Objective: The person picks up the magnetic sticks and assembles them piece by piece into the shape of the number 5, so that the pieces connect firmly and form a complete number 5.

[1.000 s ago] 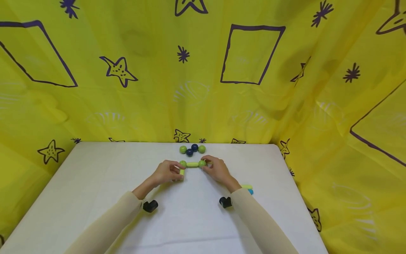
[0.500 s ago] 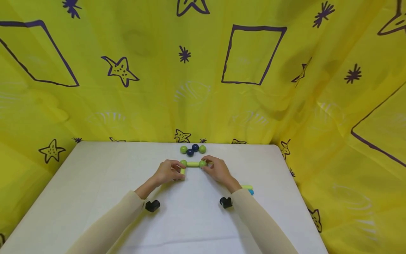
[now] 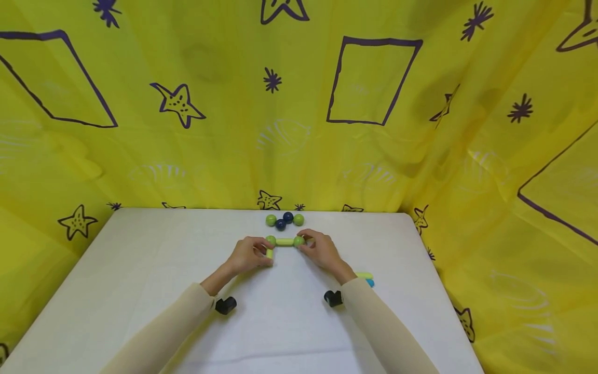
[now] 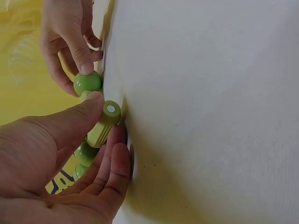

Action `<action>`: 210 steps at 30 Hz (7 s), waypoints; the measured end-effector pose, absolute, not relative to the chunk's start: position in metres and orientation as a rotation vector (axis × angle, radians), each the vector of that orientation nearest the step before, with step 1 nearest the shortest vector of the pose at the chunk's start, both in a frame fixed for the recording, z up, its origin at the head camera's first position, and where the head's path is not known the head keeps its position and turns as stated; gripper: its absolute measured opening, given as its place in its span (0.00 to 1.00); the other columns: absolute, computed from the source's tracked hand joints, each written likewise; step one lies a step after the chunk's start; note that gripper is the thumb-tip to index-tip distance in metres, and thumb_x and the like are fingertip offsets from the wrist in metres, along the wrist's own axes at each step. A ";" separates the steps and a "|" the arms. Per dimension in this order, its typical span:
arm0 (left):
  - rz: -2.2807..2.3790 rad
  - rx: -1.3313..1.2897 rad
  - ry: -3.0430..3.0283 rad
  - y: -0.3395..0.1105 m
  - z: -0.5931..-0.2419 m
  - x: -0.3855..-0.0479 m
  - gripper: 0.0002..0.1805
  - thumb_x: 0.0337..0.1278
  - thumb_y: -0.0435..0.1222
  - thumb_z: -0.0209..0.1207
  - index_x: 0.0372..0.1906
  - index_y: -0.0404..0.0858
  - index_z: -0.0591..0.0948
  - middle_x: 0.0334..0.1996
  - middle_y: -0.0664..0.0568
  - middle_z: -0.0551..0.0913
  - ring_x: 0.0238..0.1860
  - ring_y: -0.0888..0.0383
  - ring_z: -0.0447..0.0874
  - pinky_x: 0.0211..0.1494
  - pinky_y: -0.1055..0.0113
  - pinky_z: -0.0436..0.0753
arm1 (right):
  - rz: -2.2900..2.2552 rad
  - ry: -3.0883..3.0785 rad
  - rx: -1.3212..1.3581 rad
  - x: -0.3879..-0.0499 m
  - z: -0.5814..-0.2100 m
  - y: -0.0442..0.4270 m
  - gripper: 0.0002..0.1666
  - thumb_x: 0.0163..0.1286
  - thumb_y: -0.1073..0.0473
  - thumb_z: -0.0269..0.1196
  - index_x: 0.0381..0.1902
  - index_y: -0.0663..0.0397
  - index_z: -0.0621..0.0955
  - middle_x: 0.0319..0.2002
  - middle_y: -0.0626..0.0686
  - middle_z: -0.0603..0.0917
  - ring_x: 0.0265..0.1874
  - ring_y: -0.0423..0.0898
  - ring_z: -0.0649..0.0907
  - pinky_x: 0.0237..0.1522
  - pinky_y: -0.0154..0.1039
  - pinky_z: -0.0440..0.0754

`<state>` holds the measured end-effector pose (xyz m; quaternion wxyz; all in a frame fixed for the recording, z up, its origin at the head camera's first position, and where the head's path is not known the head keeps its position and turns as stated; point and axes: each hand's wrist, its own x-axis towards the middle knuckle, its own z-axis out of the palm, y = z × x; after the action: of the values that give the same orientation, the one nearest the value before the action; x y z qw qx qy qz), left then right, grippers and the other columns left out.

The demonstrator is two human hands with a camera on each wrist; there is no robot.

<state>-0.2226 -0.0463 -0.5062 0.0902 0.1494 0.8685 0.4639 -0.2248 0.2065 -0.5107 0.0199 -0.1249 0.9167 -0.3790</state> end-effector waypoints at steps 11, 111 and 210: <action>1.410 0.483 2.596 -0.043 -0.507 -0.221 0.18 0.43 0.29 0.79 0.43 0.35 0.88 0.32 0.47 0.85 0.29 0.60 0.77 0.36 0.67 0.77 | -1.182 2.846 -0.373 -0.224 -0.510 0.209 0.20 0.69 0.60 0.70 0.58 0.50 0.83 0.52 0.54 0.86 0.32 0.44 0.78 0.38 0.39 0.76; 1.390 0.585 2.765 -0.062 -0.497 -0.303 0.17 0.58 0.31 0.72 0.53 0.36 0.86 0.48 0.43 0.88 0.36 0.52 0.81 0.43 0.63 0.79 | -1.167 2.865 -0.365 -0.224 -0.514 0.207 0.20 0.69 0.60 0.71 0.58 0.50 0.84 0.51 0.52 0.87 0.31 0.44 0.78 0.39 0.40 0.77; 1.370 0.779 2.622 -0.083 -0.516 -0.185 0.12 0.51 0.33 0.76 0.41 0.41 0.89 0.36 0.54 0.89 0.29 0.56 0.78 0.34 0.70 0.74 | -0.885 2.546 -0.954 -0.249 -0.456 0.181 0.31 0.71 0.62 0.68 0.70 0.55 0.74 0.53 0.63 0.84 0.39 0.50 0.84 0.44 0.41 0.82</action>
<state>-0.1854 -0.0827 -0.5159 0.0414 0.2545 0.8563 0.4474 -0.2485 0.1813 -0.4561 0.1409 -0.3302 0.8816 -0.3063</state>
